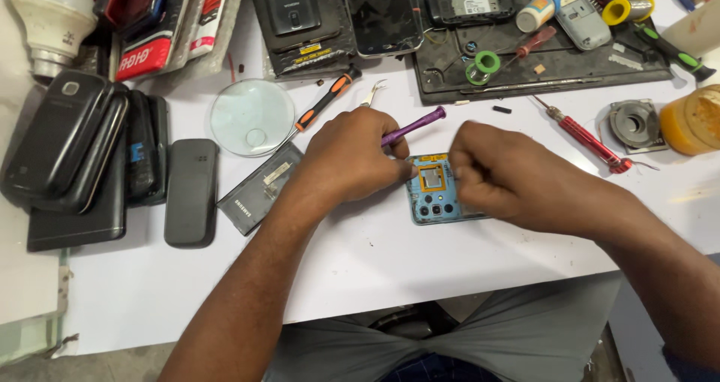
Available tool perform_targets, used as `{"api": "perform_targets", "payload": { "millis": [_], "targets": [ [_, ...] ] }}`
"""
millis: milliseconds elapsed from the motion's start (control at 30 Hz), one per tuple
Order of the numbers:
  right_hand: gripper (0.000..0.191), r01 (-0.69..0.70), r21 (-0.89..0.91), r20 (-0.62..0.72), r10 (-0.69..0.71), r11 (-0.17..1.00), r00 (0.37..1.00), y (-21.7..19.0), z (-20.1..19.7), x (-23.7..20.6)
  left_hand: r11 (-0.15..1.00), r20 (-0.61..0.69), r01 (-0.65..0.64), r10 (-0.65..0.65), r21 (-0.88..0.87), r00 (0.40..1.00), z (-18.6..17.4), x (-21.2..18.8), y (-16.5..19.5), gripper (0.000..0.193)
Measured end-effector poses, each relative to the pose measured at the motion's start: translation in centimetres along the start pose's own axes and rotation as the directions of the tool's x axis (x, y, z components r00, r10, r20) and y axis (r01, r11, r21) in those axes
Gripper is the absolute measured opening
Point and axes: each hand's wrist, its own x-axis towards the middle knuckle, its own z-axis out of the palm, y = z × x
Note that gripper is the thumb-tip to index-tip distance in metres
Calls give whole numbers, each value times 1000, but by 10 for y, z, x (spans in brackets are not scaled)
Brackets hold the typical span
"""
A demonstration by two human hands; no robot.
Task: The person uses a small screwdriver to unscrew screws from the back of a disassembled mobile phone on a white workbench, then uses tweezers to lift components and a battery out of the phone chassis, setting small screws and parts aside on the bench while continuing to work on the phone.
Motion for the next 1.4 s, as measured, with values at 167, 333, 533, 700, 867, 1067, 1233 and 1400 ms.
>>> {"api": "perform_targets", "payload": {
  "millis": [167, 333, 533, 700, 867, 1067, 1233, 1400],
  "targets": [
    [9, 148, 246, -109, -125, 958, 986, 30, 5, -10, 1000, 12, 12, -12, 6, 1000, 3, 2, 2, 24],
    [14, 85, 437, -185, -3, 896, 983, 48, 1, -18, 998, -43, -52, 50, -48, 998, 7, 6, -3, 22],
    [14, -55, 241, -291, 126, 969, 948, 49, -8, -9, 962, -203, -115, 65, -248, 977, 9, 10, -9, 25],
    [12, 60, 76, -366, -28, 995, 930, 46, -18, 14, 945, -333, -167, 67, -283, 941, 10, 14, -10, 24],
    [14, 242, -425, -378, -414, 872, 828, 43, -17, 50, 935, -368, -195, 77, -295, 927, 10, 15, -11, 23],
    [19, 112, -613, -305, -365, 782, 880, 33, -13, 83, 953, -260, -160, 91, -259, 961, 3, 11, -11, 21],
    [13, 185, -526, -405, -436, 830, 804, 33, -18, 64, 958, -155, -139, 102, -252, 983, 3, 10, -8, 24],
    [14, 118, -203, -379, -189, 972, 906, 23, -20, 18, 978, -105, -126, 110, -165, 988, 4, 10, -3, 28]
  ]
}}
